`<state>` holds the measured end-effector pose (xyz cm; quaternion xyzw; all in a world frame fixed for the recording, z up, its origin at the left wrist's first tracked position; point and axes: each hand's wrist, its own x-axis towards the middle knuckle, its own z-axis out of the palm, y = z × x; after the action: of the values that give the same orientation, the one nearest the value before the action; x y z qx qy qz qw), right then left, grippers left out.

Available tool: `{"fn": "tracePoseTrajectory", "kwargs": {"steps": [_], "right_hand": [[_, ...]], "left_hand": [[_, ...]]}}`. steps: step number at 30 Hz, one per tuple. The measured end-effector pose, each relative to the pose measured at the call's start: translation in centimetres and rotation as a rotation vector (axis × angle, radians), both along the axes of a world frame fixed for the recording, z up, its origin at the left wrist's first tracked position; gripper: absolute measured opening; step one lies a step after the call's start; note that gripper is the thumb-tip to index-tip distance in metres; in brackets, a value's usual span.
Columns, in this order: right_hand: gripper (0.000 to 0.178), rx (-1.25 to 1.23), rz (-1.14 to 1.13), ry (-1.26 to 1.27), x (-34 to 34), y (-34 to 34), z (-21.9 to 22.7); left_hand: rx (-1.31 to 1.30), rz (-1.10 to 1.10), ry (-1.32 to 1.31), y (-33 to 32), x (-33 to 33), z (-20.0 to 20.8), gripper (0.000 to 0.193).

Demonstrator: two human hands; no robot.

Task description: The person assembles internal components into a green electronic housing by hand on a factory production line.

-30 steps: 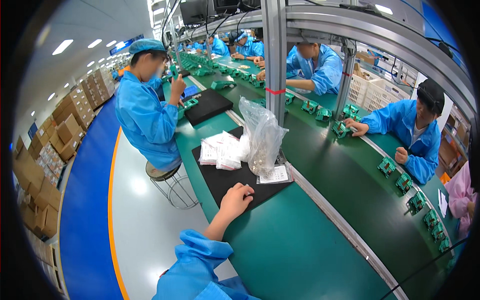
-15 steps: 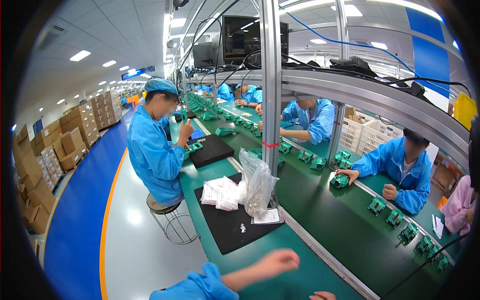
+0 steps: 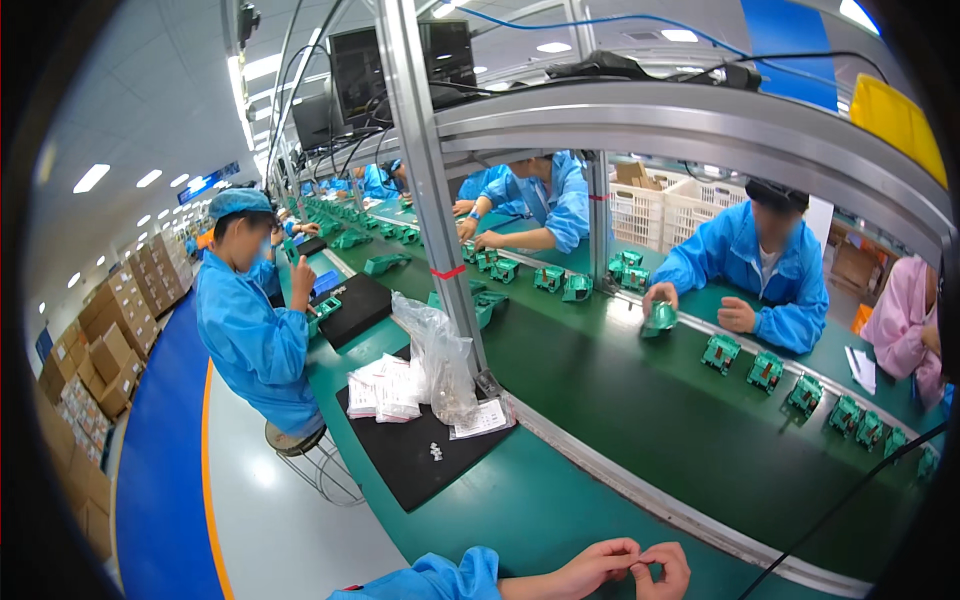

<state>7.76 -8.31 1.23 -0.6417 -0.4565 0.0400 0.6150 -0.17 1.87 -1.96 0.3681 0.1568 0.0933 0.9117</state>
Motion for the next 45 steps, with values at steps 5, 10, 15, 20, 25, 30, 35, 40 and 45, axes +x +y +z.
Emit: {"fn": "tracePoseTrajectory", "kwargs": {"steps": [5,10,15,20,25,30,35,40,45], "right_hand": [[0.008,0.029,-0.009,-0.026,-0.3,0.1,0.3],[0.008,-0.013,-0.051,-0.060,0.0,0.0,-0.1],[0.011,-0.021,-0.038,-0.138,0.1,0.3,-0.3],[0.014,-0.039,-0.002,-0.210,0.6,0.1,-1.5],[0.016,-0.069,-0.014,-0.498,1.2,-0.1,-1.2],[0.015,-0.105,0.032,-0.512,1.6,0.1,-1.7],[0.016,-0.132,0.064,-0.409,1.3,0.0,-0.7],[0.015,-0.115,0.061,-0.395,1.3,0.1,-1.0],[0.012,-0.116,0.050,-0.351,1.3,-0.3,-0.9]], "left_hand": [[-0.103,-0.054,-0.036,0.1,-0.2,0.3,0.006],[-0.084,-0.050,-0.055,-0.1,-0.2,0.1,0.007],[-0.085,-0.013,-0.031,-0.1,-0.2,-0.1,0.008],[0.035,-0.016,0.042,-0.1,-0.4,-0.3,0.010],[0.267,-0.014,0.096,-0.1,-0.3,-0.5,0.011],[0.389,0.007,0.121,0.5,-0.2,-0.7,0.013],[0.856,-0.003,0.091,0.8,-0.2,-0.2,0.015],[0.790,-0.025,0.067,1.0,-0.4,0.4,0.016],[0.779,-0.045,0.066,0.7,-0.4,1.0,0.015]]}}
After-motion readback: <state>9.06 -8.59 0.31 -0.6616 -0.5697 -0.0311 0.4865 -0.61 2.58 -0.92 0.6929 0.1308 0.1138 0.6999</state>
